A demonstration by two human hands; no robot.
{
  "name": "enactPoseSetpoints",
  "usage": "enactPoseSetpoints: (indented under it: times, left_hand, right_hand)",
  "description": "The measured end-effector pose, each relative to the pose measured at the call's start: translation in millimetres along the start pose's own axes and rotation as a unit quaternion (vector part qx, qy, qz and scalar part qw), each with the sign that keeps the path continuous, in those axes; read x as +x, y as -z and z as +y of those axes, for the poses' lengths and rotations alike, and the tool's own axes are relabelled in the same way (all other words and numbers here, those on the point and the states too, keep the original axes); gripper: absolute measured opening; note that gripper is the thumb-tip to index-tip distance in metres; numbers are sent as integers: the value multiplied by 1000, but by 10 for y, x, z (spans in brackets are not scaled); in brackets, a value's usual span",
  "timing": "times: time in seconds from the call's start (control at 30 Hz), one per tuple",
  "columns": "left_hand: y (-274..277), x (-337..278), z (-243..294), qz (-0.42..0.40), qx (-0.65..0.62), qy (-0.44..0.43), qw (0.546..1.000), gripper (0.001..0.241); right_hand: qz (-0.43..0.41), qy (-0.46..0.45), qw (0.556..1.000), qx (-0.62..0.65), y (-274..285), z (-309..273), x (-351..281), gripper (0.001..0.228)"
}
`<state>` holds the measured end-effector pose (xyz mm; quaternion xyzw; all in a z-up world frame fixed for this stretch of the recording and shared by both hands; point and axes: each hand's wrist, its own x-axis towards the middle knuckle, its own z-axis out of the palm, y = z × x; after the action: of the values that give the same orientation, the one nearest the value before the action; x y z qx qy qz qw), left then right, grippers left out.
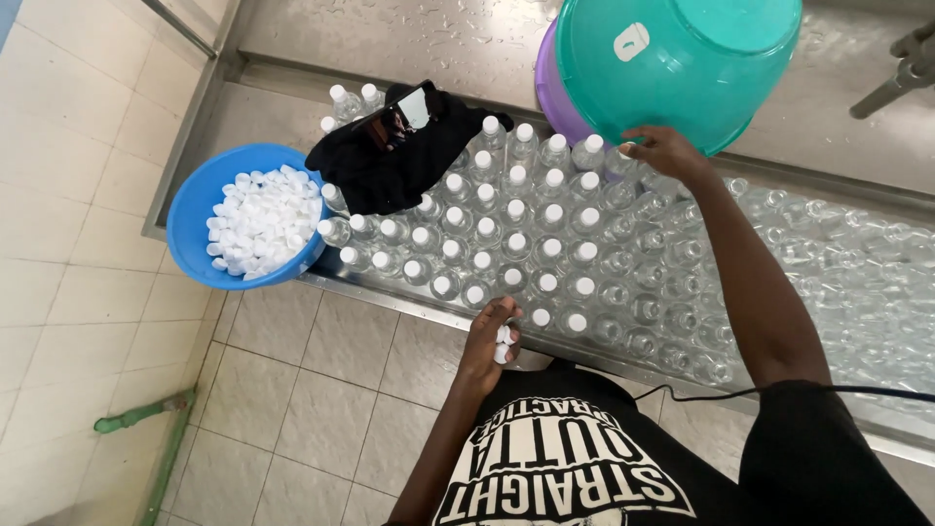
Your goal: Manually placing plastic caps onto the tops of water bottles in a production line setting.
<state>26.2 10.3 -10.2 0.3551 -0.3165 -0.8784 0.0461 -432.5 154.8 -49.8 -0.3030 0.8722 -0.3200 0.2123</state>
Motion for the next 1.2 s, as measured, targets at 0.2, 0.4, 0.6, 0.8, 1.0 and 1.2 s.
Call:
enactPoseSetpoints:
  times: [0.2,0.4,0.6,0.8,1.0,1.2]
  left_hand:
    - [-23,4,3,2,-8,10,1000,15]
    - [52,20,19,23,-10,13,1000,17]
    - [54,53,38,28,-2,16,999,18]
    - [81,-16,91,31,8,10,999,17]
    - [89,-74,117,54,-16,26,998,23]
    - [93,-76,188,52,-28,24,998,20]
  right_hand:
    - [-80,-62,990,99,100,47,149,46]
    - [-71,-75,986,128,93,45,169,41]
    - [-71,-61,985,145,80,296,327,39]
    - [-99,-27,993,64,162,88,289,44]
    - [-166,-96,981,-23,332,-845,228,79]
    - [-223,-54,971,-63,-20,-645,631,54]
